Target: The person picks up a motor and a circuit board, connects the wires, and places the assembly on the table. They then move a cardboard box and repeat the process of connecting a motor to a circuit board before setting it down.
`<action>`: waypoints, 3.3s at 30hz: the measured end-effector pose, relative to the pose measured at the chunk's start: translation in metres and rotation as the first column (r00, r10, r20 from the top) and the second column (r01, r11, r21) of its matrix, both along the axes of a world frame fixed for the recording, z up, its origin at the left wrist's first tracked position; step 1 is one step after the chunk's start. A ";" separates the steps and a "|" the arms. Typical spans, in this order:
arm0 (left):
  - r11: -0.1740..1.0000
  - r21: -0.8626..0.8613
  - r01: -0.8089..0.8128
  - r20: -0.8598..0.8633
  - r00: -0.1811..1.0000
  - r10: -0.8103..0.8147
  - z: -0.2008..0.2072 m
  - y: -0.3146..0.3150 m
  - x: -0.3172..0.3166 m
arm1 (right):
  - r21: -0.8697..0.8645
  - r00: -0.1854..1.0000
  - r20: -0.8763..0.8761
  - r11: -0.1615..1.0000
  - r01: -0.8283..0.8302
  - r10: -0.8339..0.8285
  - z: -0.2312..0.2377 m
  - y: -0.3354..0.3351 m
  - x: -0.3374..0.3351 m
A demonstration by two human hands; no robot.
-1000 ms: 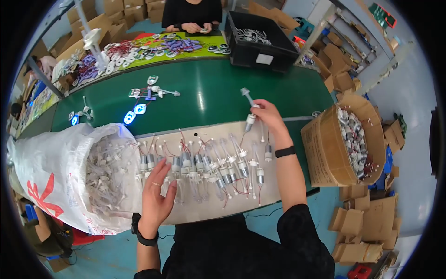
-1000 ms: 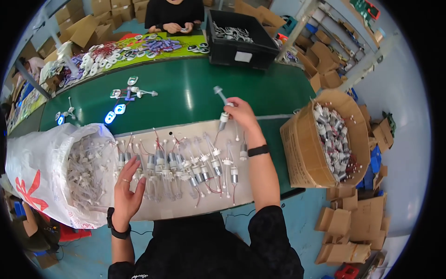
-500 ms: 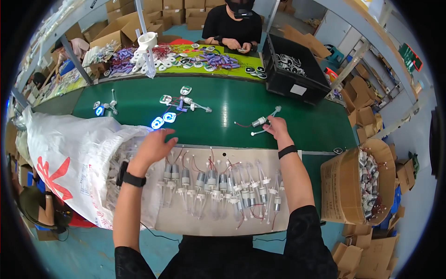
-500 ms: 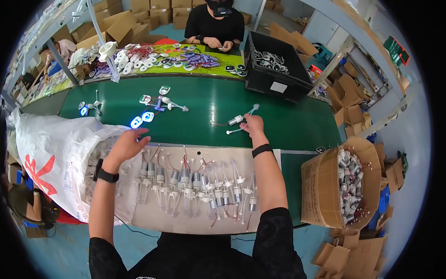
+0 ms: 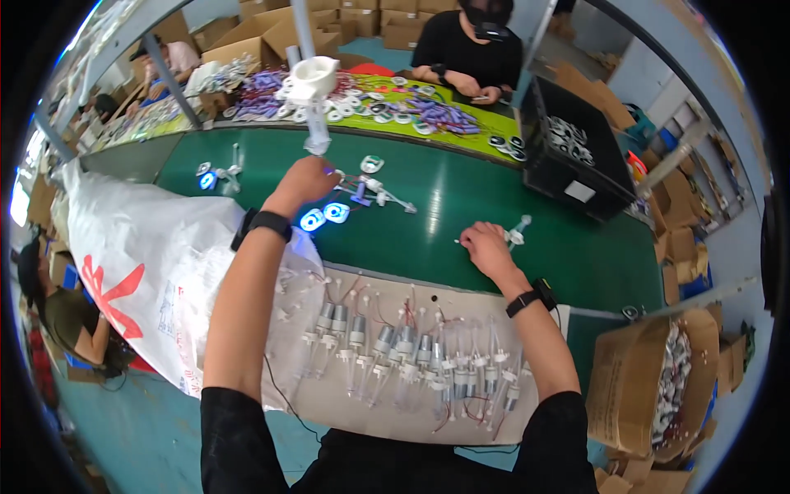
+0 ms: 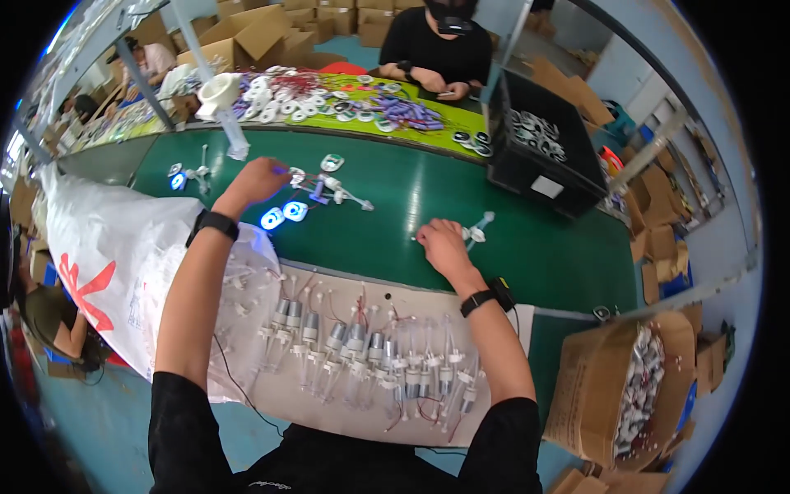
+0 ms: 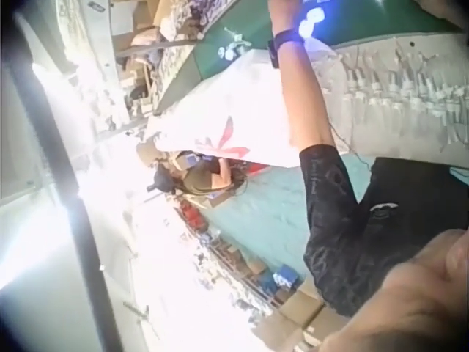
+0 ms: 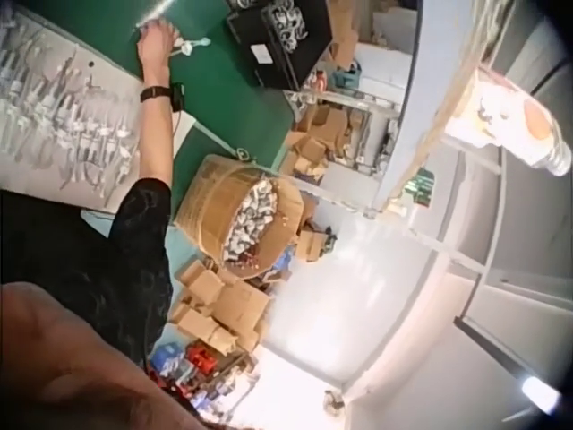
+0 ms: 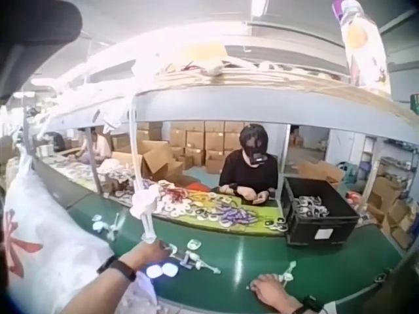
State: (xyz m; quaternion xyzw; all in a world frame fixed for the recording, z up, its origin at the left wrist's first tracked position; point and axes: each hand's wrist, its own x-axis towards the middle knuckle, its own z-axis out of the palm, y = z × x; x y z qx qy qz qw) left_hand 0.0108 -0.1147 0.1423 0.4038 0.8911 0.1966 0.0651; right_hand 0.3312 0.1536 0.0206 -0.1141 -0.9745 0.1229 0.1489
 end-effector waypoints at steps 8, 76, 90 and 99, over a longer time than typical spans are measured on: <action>0.985 0.096 -0.144 -0.092 0.984 0.153 -0.037 0.032 -0.089 | -0.873 0.952 -0.150 0.487 -0.002 -0.266 0.016 0.028 -0.011; 0.636 0.582 -0.506 0.813 0.371 -0.449 -0.103 0.118 0.113 | -0.583 0.883 -0.345 0.810 0.062 -0.317 0.042 -0.041 -0.089; 0.685 0.593 -0.424 0.765 0.561 -0.315 -0.098 0.117 0.117 | -0.558 0.873 -0.328 0.820 0.129 -0.361 0.044 -0.049 -0.094; 0.647 0.620 -0.444 0.732 0.625 -0.273 -0.091 0.118 0.118 | -0.545 0.857 -0.375 0.832 0.105 -0.354 0.043 -0.051 -0.103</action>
